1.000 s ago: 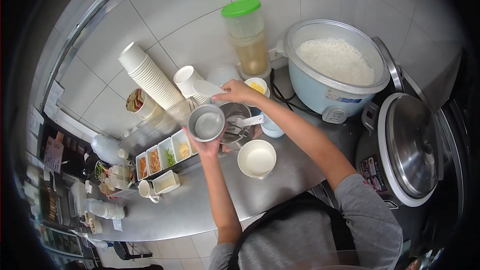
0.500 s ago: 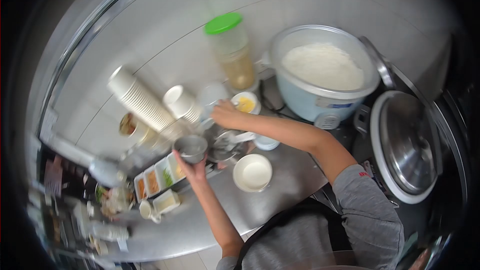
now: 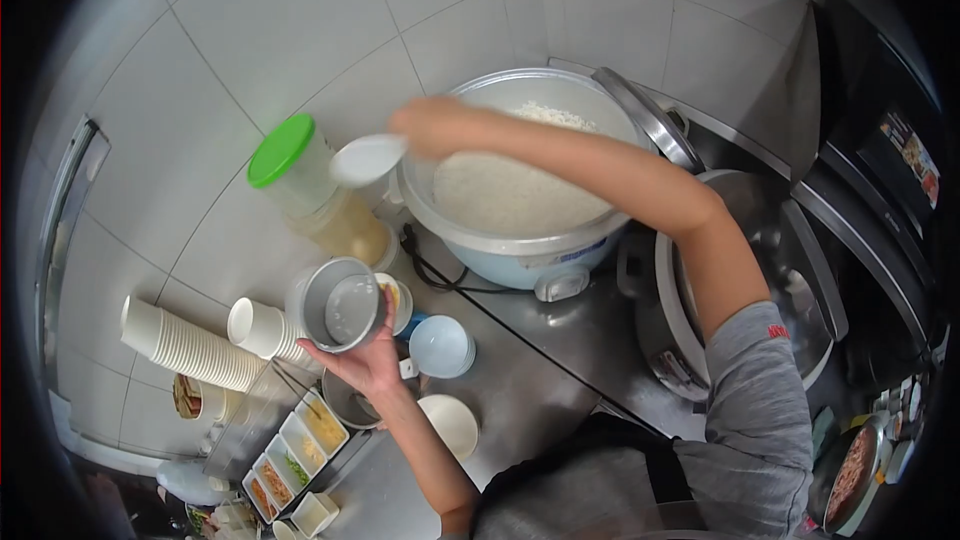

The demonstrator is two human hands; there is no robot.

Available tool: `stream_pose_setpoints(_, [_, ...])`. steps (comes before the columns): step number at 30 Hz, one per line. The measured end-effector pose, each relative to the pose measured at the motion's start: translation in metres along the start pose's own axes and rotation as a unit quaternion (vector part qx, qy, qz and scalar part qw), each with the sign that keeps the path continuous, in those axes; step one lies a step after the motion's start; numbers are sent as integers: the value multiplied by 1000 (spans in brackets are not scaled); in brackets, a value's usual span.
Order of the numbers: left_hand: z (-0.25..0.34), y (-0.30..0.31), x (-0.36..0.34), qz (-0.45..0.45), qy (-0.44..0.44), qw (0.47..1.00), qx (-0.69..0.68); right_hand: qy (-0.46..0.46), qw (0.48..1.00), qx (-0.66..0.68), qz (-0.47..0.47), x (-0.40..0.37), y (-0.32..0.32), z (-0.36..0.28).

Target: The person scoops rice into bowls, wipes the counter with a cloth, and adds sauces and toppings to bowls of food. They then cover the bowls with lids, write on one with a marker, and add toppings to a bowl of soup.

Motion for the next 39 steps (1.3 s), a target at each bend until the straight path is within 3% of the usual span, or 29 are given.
stream_pose_setpoints(4, [-53,-6,-3,-5,66,997,-47,-176,959,-213,59,18,-74,142])
stream_pose_setpoints(7, [-76,-1,-11,5,106,994,-39,-125,908,-367,161,39,-138,180])
stream_pose_setpoints(11, [-90,21,-29,57,131,990,14,1,907,-380,184,66,-180,164])
stream_pose_setpoints(14, [-91,47,-46,91,140,985,50,69,948,-293,105,69,-180,135])
stream_pose_setpoints(17, [-104,56,-54,115,184,976,4,185,914,-325,158,57,-175,100])
stream_pose_setpoints(20, [-111,59,-64,133,202,970,-9,179,928,-316,80,53,-158,91])
stream_pose_setpoints(23, [-117,54,-70,120,219,968,-39,108,967,-213,-91,55,-160,98])
stream_pose_setpoints(26, [-112,49,-76,113,215,969,-51,69,980,-96,-157,37,-171,106])
stream_pose_setpoints(29, [-105,43,-76,97,194,974,-63,99,991,-38,-76,19,-179,106])
stream_pose_setpoints(32, [-98,32,-72,78,168,981,-59,103,992,-42,-63,-5,-176,101])
stream_pose_setpoints(35, [-88,17,-62,4,147,989,-16,82,991,-38,-103,-21,-169,97])
stream_pose_setpoints(38, [-78,17,-50,30,102,994,-22,52,992,16,-116,-33,-175,105])
stream_pose_setpoints(39, [-76,13,-46,33,92,995,-8,31,985,46,-166,-39,-179,108])
Point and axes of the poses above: each hand's wrist, its own x-axis towards the middle knuckle, its own y-axis out of the back of the hand, z = x × y, the point moved 6 cm from there along x, towards the middle knuckle, and after that the axes turned 9 degrees about -x, right-handed, at the moved point
